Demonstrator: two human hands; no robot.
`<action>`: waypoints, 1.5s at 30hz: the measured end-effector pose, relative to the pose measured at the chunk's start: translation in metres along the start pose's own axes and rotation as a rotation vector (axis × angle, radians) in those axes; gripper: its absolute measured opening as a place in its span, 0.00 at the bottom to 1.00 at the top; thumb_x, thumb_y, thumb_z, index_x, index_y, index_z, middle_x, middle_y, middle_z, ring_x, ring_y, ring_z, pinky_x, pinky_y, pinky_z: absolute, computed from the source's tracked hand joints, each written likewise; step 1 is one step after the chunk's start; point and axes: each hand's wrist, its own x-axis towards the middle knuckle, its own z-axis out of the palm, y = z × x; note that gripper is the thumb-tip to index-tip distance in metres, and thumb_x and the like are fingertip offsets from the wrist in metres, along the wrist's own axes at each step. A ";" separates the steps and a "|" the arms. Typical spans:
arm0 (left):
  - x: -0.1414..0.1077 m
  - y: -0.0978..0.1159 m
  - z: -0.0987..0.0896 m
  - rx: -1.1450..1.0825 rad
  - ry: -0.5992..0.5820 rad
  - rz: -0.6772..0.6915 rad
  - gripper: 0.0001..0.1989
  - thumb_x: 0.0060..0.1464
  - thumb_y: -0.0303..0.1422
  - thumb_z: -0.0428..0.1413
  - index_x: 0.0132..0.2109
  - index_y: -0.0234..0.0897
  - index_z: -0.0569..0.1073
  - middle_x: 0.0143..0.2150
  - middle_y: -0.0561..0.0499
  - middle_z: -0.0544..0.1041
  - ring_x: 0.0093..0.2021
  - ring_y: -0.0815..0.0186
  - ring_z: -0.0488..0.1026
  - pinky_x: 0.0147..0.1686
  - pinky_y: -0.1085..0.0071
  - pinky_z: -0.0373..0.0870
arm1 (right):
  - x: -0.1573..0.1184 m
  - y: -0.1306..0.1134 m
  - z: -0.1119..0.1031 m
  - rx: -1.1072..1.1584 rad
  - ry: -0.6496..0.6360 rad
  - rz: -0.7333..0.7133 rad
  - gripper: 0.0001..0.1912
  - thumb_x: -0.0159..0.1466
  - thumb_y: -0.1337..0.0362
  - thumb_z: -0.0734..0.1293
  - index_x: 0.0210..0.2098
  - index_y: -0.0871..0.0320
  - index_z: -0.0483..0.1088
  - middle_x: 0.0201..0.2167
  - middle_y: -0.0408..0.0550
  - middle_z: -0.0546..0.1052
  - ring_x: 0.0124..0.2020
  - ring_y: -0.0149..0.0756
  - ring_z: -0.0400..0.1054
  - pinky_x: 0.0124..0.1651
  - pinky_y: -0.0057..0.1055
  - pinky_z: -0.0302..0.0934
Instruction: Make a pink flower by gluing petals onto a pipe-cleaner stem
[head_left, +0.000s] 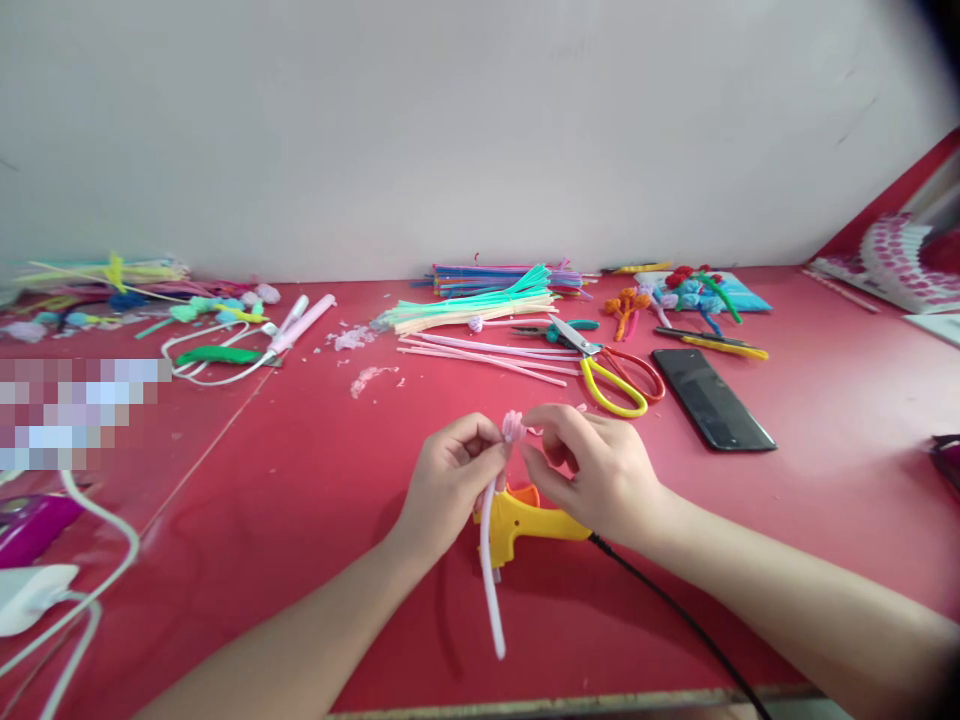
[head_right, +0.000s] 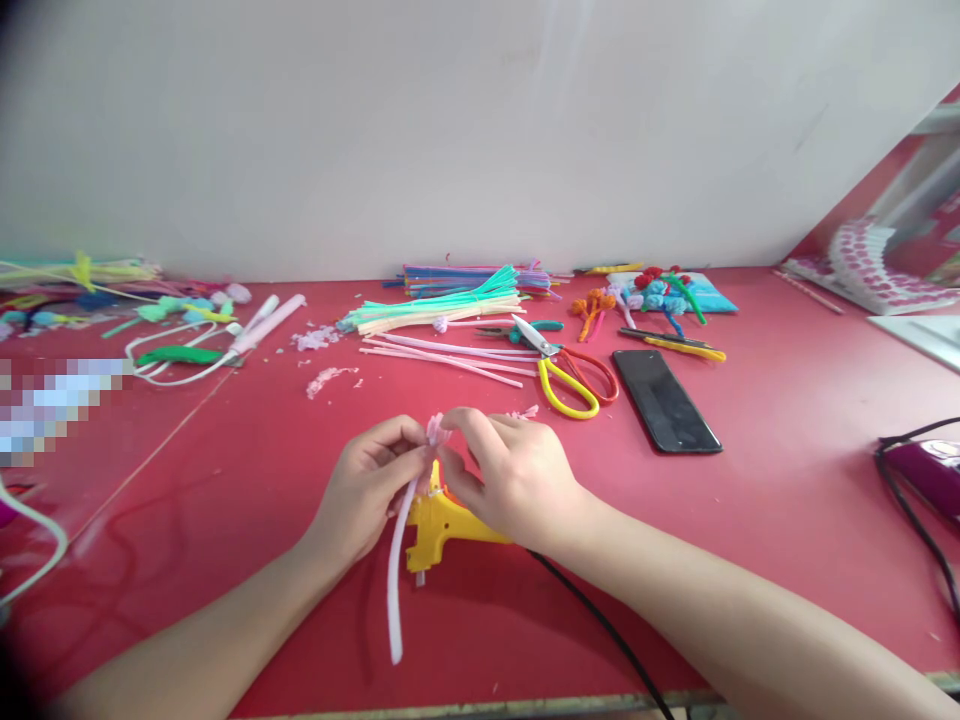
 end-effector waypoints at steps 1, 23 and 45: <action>0.000 0.000 0.000 0.000 -0.003 0.001 0.11 0.55 0.35 0.55 0.28 0.37 0.65 0.17 0.60 0.66 0.13 0.79 0.56 0.13 0.82 0.52 | 0.000 0.000 0.000 -0.003 0.007 0.000 0.06 0.63 0.67 0.61 0.40 0.59 0.66 0.21 0.39 0.71 0.19 0.25 0.61 0.24 0.23 0.53; -0.003 0.001 -0.002 0.010 0.011 0.137 0.06 0.55 0.34 0.57 0.33 0.37 0.73 0.20 0.58 0.70 0.16 0.78 0.59 0.14 0.82 0.56 | 0.001 0.000 -0.006 0.175 0.110 0.011 0.05 0.63 0.68 0.61 0.39 0.57 0.62 0.19 0.35 0.66 0.17 0.23 0.59 0.23 0.20 0.56; -0.009 0.002 0.001 0.007 -0.035 0.126 0.06 0.55 0.35 0.57 0.34 0.38 0.73 0.15 0.60 0.64 0.15 0.76 0.59 0.15 0.80 0.60 | 0.001 0.004 -0.007 0.008 0.088 -0.184 0.06 0.62 0.69 0.63 0.40 0.57 0.64 0.23 0.41 0.71 0.23 0.28 0.64 0.27 0.25 0.57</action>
